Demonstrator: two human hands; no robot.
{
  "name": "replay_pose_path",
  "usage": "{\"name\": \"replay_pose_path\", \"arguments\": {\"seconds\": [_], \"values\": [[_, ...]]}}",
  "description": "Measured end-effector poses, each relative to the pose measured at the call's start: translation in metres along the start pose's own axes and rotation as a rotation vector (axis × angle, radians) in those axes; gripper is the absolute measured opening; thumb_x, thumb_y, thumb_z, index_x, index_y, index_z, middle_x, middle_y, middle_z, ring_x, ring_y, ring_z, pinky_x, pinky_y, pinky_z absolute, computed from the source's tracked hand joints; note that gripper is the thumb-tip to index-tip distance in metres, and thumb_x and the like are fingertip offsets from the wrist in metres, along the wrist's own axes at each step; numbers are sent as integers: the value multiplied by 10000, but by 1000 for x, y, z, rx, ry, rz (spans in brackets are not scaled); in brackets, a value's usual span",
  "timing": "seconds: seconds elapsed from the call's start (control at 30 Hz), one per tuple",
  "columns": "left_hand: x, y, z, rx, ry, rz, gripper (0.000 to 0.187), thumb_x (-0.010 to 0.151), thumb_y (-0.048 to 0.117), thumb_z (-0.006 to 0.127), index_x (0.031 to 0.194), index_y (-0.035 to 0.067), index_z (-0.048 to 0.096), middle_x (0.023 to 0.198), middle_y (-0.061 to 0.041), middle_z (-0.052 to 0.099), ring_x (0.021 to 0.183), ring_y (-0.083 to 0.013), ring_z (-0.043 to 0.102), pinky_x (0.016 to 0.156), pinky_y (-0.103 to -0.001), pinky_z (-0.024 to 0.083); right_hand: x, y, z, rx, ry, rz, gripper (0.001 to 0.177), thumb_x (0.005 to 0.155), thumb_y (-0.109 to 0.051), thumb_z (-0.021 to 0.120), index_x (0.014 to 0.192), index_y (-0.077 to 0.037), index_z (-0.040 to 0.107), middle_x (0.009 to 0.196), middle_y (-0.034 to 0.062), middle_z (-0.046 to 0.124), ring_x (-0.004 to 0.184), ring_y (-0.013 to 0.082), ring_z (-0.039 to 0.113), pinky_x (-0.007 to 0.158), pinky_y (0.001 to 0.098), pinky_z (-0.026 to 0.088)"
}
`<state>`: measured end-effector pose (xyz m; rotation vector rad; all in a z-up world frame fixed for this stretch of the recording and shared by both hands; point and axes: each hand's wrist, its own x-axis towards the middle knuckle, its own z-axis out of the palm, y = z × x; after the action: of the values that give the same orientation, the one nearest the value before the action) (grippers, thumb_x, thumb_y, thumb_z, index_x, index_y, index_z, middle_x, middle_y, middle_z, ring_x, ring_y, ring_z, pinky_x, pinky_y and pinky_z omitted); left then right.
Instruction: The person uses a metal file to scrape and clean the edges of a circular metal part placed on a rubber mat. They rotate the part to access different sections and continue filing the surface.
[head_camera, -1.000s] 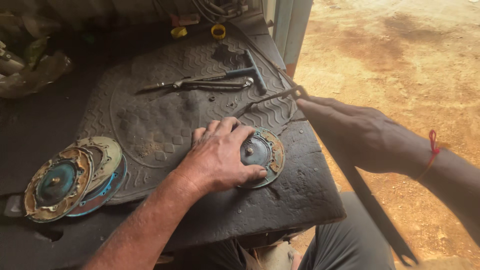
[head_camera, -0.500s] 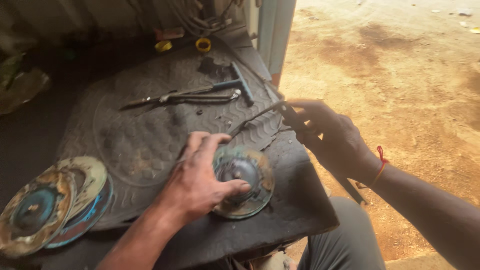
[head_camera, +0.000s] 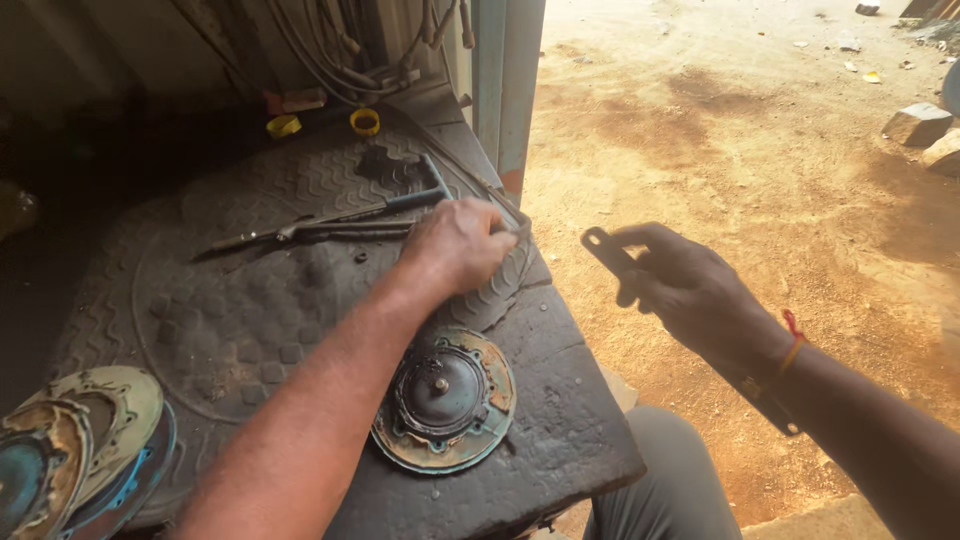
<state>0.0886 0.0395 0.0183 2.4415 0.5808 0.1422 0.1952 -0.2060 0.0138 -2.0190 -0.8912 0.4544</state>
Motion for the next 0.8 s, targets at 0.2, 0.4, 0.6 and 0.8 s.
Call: {"name": "replay_pose_path", "arguments": {"seconds": [0.2,0.4,0.6,0.8], "values": [[35,-32,-11,-659,-96,-79,298,847,272,708,994,20,771,851,-96,765,677,-182,666,626,-366,576,1,14,-12,133,-31,-20,328,949,-125,613,1263,-81,697,862,91,728,764,157,673,667,297,561],[14,-45,11,-97,269,180,330,840,347,786,992,54,772,947,-137,776,860,-213,730,783,-387,584,-13,5,9,-100,-33,-129,349,914,-132,631,1255,-140,703,822,75,768,719,167,727,644,318,566],[-28,-15,0,-161,167,97,420,868,488,713,1018,102,775,1016,-113,789,932,-217,757,838,-381,590,-25,-22,20,-221,89,-543,266,923,-200,690,1165,-90,677,1004,63,795,836,211,777,687,335,596],[-92,-6,-41,113,-20,-125,568,846,555,657,1194,109,705,1240,-124,697,1140,-270,672,962,-490,552,-30,-29,22,-424,49,-476,356,829,-370,768,1050,-97,711,802,74,742,711,238,738,636,387,569]]}}
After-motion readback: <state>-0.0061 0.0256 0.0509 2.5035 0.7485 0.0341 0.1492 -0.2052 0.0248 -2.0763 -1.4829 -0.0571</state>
